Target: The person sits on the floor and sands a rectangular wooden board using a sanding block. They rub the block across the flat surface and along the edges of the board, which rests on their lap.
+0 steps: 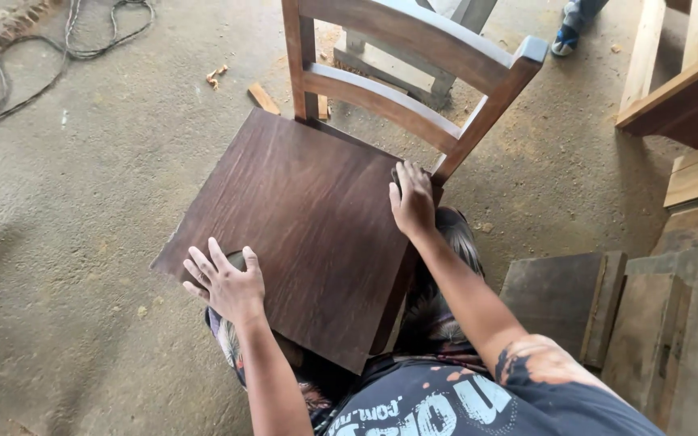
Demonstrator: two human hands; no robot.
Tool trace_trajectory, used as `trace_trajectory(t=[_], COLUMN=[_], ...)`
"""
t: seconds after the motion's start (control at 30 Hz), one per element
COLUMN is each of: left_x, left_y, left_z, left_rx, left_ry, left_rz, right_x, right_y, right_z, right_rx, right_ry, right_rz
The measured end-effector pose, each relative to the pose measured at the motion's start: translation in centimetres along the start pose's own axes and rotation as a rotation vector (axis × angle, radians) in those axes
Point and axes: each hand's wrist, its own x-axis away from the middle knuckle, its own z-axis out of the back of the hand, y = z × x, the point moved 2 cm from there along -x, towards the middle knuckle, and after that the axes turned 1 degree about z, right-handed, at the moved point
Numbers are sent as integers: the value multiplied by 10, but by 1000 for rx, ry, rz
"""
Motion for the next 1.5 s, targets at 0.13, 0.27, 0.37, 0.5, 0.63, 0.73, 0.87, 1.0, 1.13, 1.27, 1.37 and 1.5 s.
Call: trace_trajectory(t=[0.13, 0.27, 0.37, 0.5, 0.63, 0.73, 0.87, 1.0, 1.13, 1.27, 1.37, 1.5], left_x=[0, 2, -1, 1, 2, 0, 0, 0, 0, -1, 1, 1], left_y=[3, 7, 13, 10, 9, 9, 11, 8, 11, 16, 13, 13], left_z=[3, 12, 18, 14, 13, 12, 10, 12, 17, 14, 18, 13], left_rx=[-10, -23, -1, -45, -44, -24, -37, -42, -35, -29, -18, -20], left_ry=[-7, -27, -59, -60, -65, -60, -56, -60, -52, -33, -27, -40], left_rz=[2, 16, 23, 41, 38, 30, 37, 33, 14, -9, 40, 28], right_x=[27, 97, 142, 113, 98, 130, 154, 115, 121, 156, 128, 82], right_y=[-6, -81, -103, -85, -47, -70, -80, -50, -52, -71, -47, 5], right_z=[-5, 56, 98, 89, 52, 69, 97, 76, 72, 106, 95, 70], right_rx=[-31, 164, -66, -323, -18, 62, -137, 84, 150, -20, -68, 101], right_ry=[-139, -73, -301, -192, -255, -343, -262, -193, -260, -307, -339, -314], right_rz=[1, 552, 887, 777, 420, 507, 902, 780, 658, 929, 895, 481])
